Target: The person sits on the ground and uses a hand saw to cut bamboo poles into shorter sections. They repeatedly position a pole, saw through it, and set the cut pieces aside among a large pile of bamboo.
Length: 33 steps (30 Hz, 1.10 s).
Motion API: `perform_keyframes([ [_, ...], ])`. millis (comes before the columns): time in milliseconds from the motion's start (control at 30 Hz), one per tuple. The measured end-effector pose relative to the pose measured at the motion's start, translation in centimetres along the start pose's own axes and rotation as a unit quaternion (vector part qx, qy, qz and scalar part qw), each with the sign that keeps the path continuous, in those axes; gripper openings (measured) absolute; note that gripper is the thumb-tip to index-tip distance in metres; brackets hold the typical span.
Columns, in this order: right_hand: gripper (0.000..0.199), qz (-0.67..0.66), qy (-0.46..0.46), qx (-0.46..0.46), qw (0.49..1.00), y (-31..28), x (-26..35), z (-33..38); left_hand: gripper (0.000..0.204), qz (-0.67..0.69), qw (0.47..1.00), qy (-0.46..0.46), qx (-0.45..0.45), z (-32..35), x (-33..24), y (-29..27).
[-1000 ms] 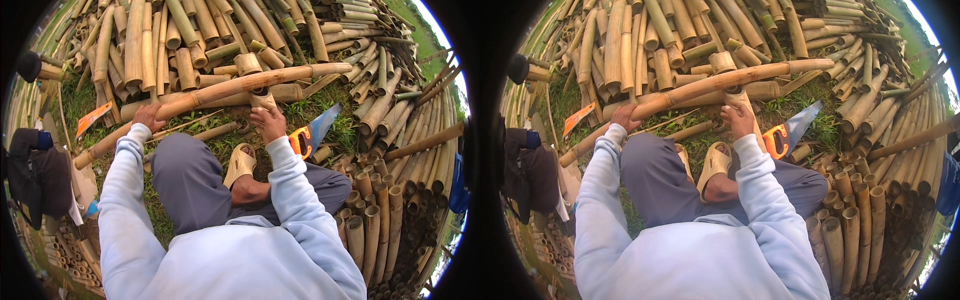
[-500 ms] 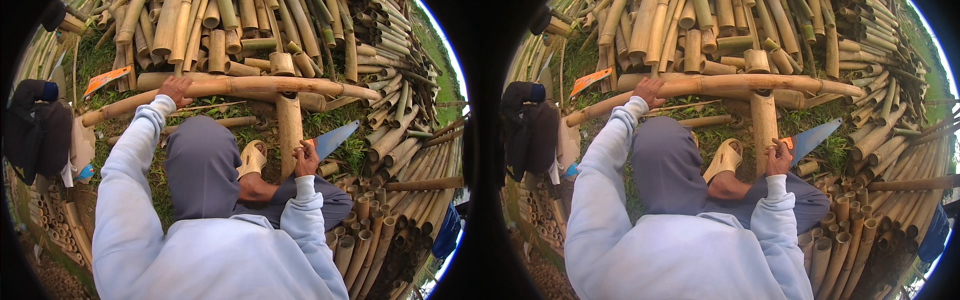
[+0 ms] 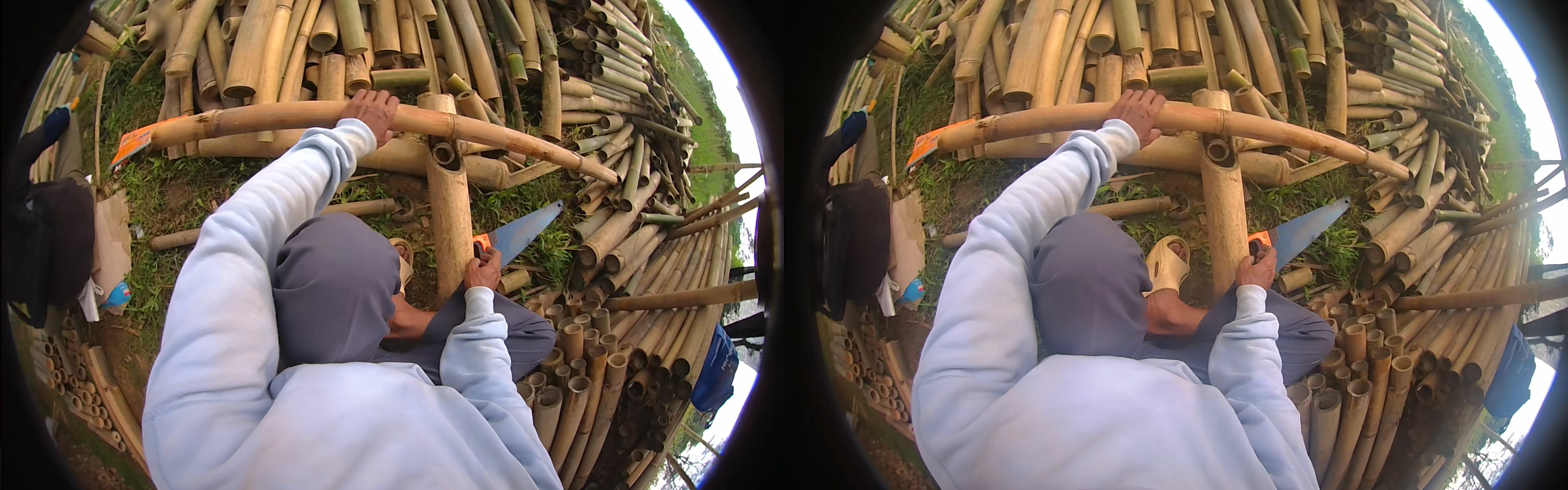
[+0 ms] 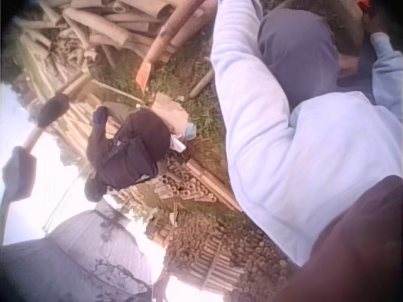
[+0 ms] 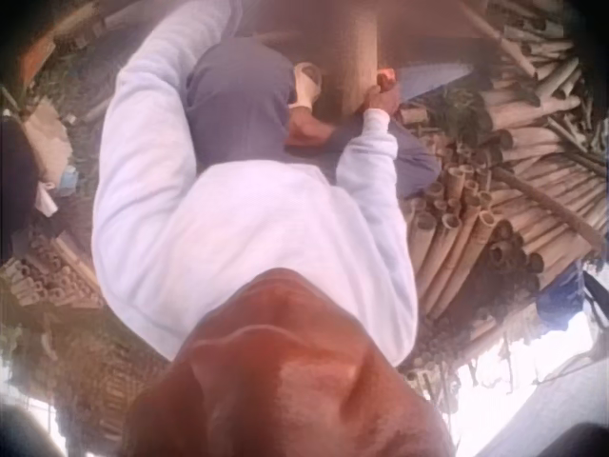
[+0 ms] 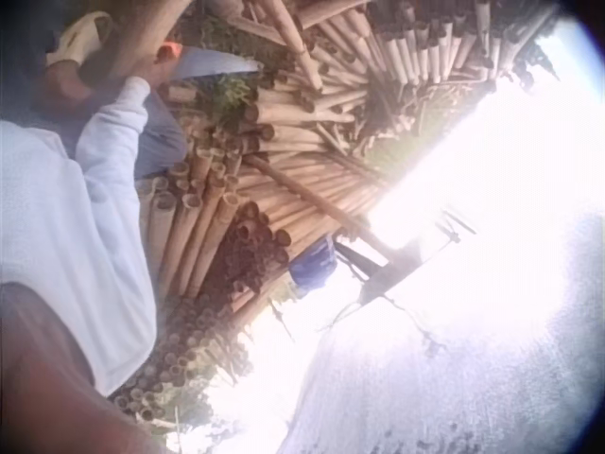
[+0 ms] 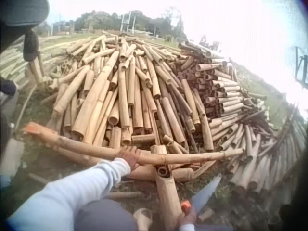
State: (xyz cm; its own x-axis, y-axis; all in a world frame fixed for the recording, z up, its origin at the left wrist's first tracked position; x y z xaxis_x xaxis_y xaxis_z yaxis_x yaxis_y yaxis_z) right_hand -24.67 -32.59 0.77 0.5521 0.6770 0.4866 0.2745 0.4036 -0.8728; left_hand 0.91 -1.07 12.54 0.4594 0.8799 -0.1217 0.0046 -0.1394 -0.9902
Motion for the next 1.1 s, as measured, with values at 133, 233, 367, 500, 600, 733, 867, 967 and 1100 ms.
perform_keyframes([
  [133, 0.042, 0.008, 0.061, 0.039, 0.997, 0.5, 0.6, -0.3, 0.072, 0.001, 1.0, 0.01, 0.029, 0.8, 0.6, 0.5],
  [233, 0.044, 0.039, 0.075, -0.026, 0.996, 1.0, -1.9, -0.7, 0.092, 0.028, 0.999, 0.009, -0.013, 4.0, 1.3, -1.8],
  [367, 0.045, 0.055, 0.147, 0.108, 0.982, 2.2, -1.5, -3.1, 0.104, -0.018, 0.996, -0.059, 0.068, 11.4, 8.6, -3.3],
  [500, 0.057, 0.104, 0.171, 0.211, 0.957, 5.7, -3.2, -6.1, 0.081, -0.008, 0.983, -0.118, 0.143, 15.3, 13.5, -2.3],
  [600, 0.066, 0.179, 0.137, 0.247, 0.942, 8.9, -13.2, -10.0, 0.063, 0.022, 0.989, -0.091, 0.112, 13.3, 13.5, 1.0],
  [733, 0.077, 0.182, 0.147, 0.284, 0.93, 11.0, -14.2, -9.8, 0.051, 0.095, 0.988, -0.08, 0.092, 15.6, 13.7, 5.5],
  [867, 0.072, 0.152, 0.217, 0.3, 0.917, 7.0, -3.3, -7.5, 0.047, 0.154, 0.973, -0.131, 0.107, 20.0, 15.1, 7.1],
  [967, 0.055, 0.195, 0.204, 0.284, 0.917, 5.3, -4.7, -7.9, 0.047, 0.175, 0.972, -0.119, 0.1, 17.5, 11.8, 7.1],
  [1100, 0.041, 0.254, 0.134, 0.322, 0.902, 5.2, -6.2, -8.4, 0.047, 0.144, 0.981, -0.096, 0.082, 11.5, 6.8, 5.4],
])
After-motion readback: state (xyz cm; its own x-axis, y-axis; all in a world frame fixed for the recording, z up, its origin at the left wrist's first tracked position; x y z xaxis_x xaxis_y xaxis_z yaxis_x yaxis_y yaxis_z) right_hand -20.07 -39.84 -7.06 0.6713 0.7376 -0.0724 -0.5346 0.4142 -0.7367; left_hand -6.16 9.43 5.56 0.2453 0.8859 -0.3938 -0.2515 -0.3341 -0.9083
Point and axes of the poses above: each hand's wrist, its own z-axis away from the middle knuckle, its own y-axis out of the palm, x = y × z, the point moved 1 cm from there along -z, towards the middle knuckle, and after that the axes turned 6 degrees about z, right-handed, at the moved point
